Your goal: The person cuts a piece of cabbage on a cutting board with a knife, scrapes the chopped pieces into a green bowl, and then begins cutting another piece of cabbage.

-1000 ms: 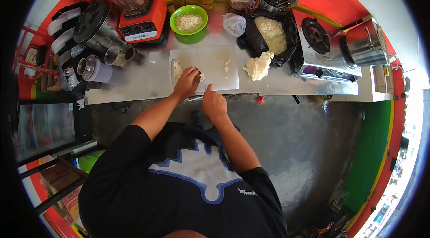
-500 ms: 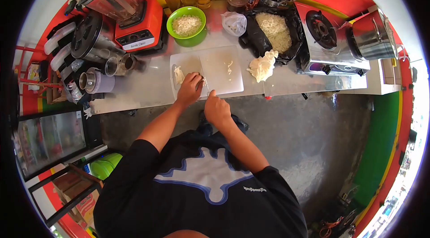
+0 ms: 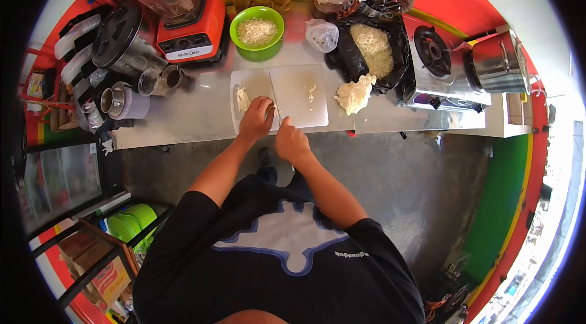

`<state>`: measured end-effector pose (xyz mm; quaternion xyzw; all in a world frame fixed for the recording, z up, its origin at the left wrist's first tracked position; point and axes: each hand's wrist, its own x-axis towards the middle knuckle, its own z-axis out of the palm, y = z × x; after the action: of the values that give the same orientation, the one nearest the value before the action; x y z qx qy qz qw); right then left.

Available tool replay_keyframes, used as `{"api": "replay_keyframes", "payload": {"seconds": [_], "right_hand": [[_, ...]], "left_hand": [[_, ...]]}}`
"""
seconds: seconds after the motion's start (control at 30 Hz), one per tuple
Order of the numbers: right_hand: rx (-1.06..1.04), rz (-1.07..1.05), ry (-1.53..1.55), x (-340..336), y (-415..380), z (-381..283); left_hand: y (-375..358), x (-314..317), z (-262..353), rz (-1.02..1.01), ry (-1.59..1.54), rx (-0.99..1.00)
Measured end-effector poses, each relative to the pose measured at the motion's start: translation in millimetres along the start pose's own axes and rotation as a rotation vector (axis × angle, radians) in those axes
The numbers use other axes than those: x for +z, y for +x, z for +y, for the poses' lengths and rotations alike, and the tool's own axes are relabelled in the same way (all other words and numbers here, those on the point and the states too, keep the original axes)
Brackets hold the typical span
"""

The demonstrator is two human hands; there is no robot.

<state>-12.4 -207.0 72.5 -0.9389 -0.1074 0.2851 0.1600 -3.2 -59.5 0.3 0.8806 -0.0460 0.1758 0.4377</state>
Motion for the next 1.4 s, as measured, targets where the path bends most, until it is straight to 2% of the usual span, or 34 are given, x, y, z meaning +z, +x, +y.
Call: {"api": "replay_keyframes", "payload": {"seconds": [0.17, 0.37, 0.5, 0.7, 0.83, 1.03, 1.2, 1.3, 1.4], "right_hand": [[0.051, 0.038, 0.003, 23, 8, 2], [0.015, 0.043, -0.008, -3, 19, -4], [0.042, 0.033, -0.022, 16, 0, 3], [0.043, 0.068, -0.016, 18, 22, 3], [0.013, 0.044, -0.062, 3, 20, 4], [0.056, 0.040, -0.083, 20, -5, 3], [0.009, 0.069, -0.102, 12, 17, 1], [-0.034, 0.086, -0.169, -1, 15, -2], [-0.014, -0.030, -0.171, -4, 4, -3]], "left_hand": [[0, -1, -2, -0.034, -0.012, 0.026], [0, -1, -1, -0.020, 0.002, 0.053], [-3, 0, -8, -0.054, -0.005, 0.052], [-6, -10, -9, -0.089, -0.024, 0.128], [-5, -9, -7, -0.096, -0.025, 0.120], [-3, -4, -10, -0.094, 0.004, 0.120], [-3, -8, -3, -0.098, -0.014, 0.118], [-2, -10, 0, -0.068, -0.051, 0.043], [-5, -8, -6, -0.089, -0.021, 0.108]]}}
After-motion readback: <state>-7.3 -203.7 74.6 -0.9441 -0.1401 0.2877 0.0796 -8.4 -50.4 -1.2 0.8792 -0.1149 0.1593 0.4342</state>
